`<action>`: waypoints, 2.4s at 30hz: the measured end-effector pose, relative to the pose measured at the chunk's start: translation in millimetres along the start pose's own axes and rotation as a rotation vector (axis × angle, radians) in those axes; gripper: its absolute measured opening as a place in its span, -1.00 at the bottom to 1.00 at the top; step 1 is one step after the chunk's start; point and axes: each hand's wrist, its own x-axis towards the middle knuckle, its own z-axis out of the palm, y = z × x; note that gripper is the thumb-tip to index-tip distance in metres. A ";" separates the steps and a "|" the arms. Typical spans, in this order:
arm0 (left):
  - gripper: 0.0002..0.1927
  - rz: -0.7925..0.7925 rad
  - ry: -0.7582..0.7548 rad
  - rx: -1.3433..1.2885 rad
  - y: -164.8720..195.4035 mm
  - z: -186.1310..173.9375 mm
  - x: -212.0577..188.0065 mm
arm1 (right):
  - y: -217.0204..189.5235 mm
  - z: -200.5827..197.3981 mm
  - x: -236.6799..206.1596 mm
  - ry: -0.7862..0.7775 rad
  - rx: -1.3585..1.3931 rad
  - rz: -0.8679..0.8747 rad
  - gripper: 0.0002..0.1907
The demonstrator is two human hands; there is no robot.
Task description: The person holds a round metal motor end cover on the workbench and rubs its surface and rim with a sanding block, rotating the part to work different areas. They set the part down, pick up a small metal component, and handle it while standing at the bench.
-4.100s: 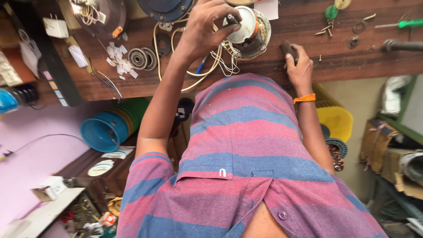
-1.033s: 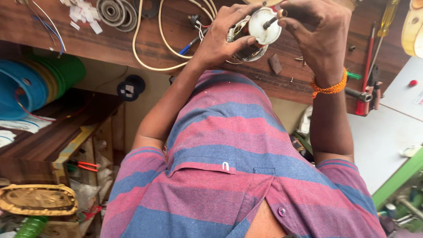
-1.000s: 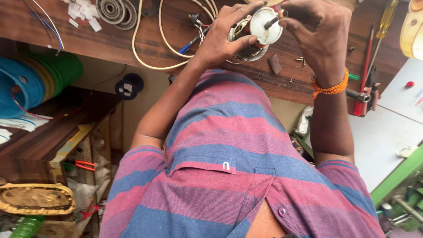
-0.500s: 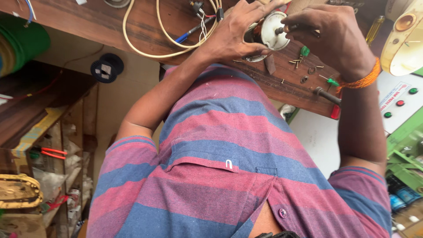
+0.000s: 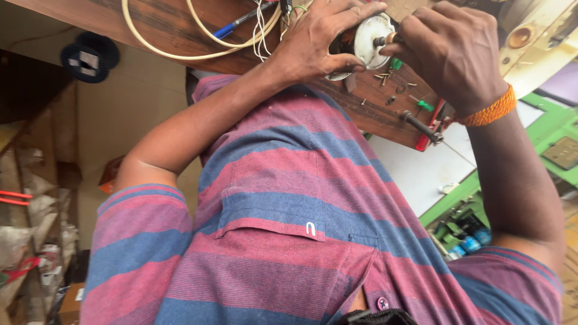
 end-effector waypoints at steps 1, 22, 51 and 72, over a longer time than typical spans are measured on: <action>-0.12 0.015 0.002 -0.013 -1.3 -0.8 2.1 | -0.5 -6.0 0.3 0.022 -0.014 -0.028 -0.66; -0.25 -0.110 -0.084 -0.129 -18.3 -3.4 4.3 | -9.3 -8.5 26.2 -0.236 -0.277 -0.027 -0.60; -0.22 -0.065 -0.054 -0.107 -18.1 18.5 7.3 | -9.1 1.5 14.4 -0.331 -0.269 -0.003 -0.78; -0.33 -0.059 0.003 -0.179 -19.1 24.9 4.8 | -13.4 -0.3 9.7 -0.213 0.101 0.084 -0.76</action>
